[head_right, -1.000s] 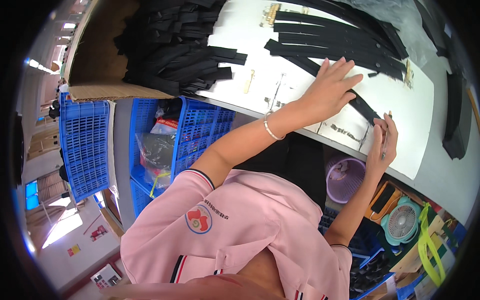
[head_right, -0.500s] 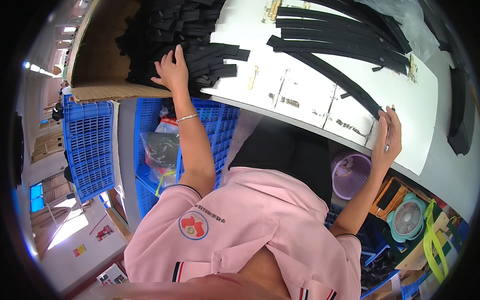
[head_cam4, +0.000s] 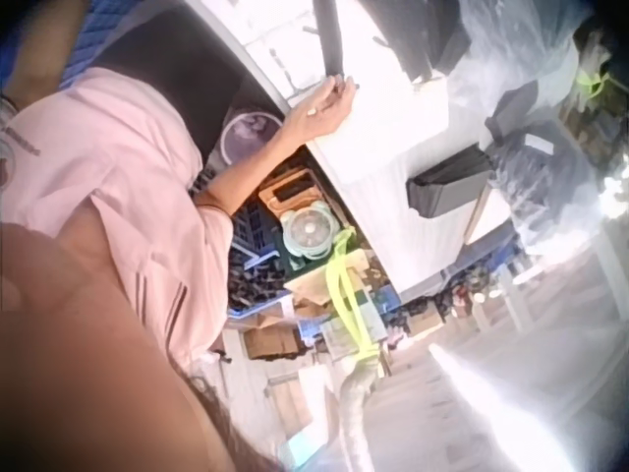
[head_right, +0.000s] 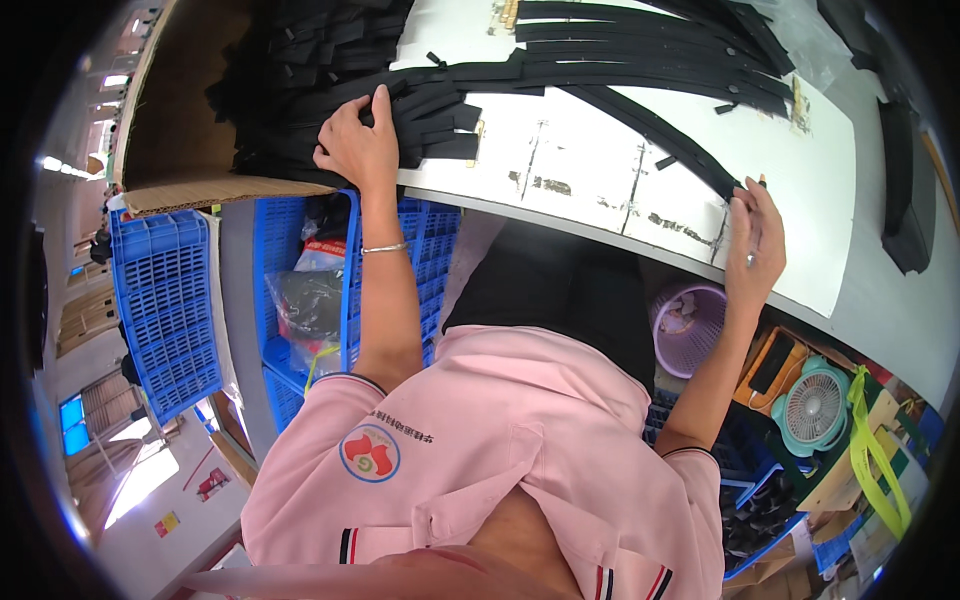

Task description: Marking and aligning black fabric straps on a template surface using a pen.

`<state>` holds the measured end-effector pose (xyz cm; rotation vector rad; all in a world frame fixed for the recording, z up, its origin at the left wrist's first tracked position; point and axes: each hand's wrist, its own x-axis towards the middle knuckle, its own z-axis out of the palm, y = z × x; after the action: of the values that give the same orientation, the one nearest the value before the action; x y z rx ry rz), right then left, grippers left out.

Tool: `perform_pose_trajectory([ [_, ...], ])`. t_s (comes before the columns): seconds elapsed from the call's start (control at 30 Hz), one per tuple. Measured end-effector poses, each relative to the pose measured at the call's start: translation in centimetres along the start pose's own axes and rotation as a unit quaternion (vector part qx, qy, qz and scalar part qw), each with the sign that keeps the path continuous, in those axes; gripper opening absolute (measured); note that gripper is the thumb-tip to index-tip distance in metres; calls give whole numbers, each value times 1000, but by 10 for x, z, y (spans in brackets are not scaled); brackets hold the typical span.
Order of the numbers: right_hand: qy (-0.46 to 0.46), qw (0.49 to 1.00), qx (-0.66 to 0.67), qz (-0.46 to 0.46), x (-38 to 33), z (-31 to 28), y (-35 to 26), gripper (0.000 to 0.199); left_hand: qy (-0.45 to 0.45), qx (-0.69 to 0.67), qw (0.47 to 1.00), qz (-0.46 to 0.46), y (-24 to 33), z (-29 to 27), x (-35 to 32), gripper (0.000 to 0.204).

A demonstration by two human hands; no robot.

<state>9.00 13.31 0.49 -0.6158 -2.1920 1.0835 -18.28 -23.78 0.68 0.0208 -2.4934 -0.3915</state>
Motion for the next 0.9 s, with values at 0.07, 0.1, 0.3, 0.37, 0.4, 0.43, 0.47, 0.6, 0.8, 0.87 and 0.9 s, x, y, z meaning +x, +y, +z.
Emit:
perform_pose_trajectory([
  [0.07, -20, 994, -105, -16, 3, -3, -11, 34, -3, -15, 1000, 4, 0, -3, -2, 43],
  [0.1, -18, 976, -195, -99, 9, 1, -18, 35, -25, -39, 999, -2, -2, -3, 1, 42],
  [0.3, -28, 950, -291, -107, 52, 22, -11, 28, -14, -162, 978, 130, 39, -7, -10, 37],
  [0.37, -9, 945, -305, -118, 67, 28, -4, 27, -58, -206, 954, 210, 56, -1, -12, 36],
  [0.4, -9, 944, -307, -119, 68, 29, -5, 27, -72, -223, 943, 239, 65, 7, -12, 36],
  [0.43, -8, 944, -311, -112, 70, 33, -7, 28, -79, -209, 940, 258, 69, 13, -12, 33],
  [0.47, -7, 943, -316, -106, 69, 36, -10, 28, -78, -210, 940, 256, 70, 19, -11, 33],
  [0.6, 12, 941, -315, -126, 59, 39, -9, 30, -170, -187, 938, 238, 71, 33, -2, 21],
  [0.8, 15, 952, -284, -112, 69, 31, -3, 30, -10, -315, 920, 231, 85, 13, -4, 9],
  [0.87, -11, 961, -271, -57, 68, 32, -13, 31, -35, -290, 911, 291, 102, -11, -19, 9],
  [0.9, -13, 961, -272, -57, 62, 32, -17, 31, -67, -317, 888, 326, 109, -11, -33, 9],
])
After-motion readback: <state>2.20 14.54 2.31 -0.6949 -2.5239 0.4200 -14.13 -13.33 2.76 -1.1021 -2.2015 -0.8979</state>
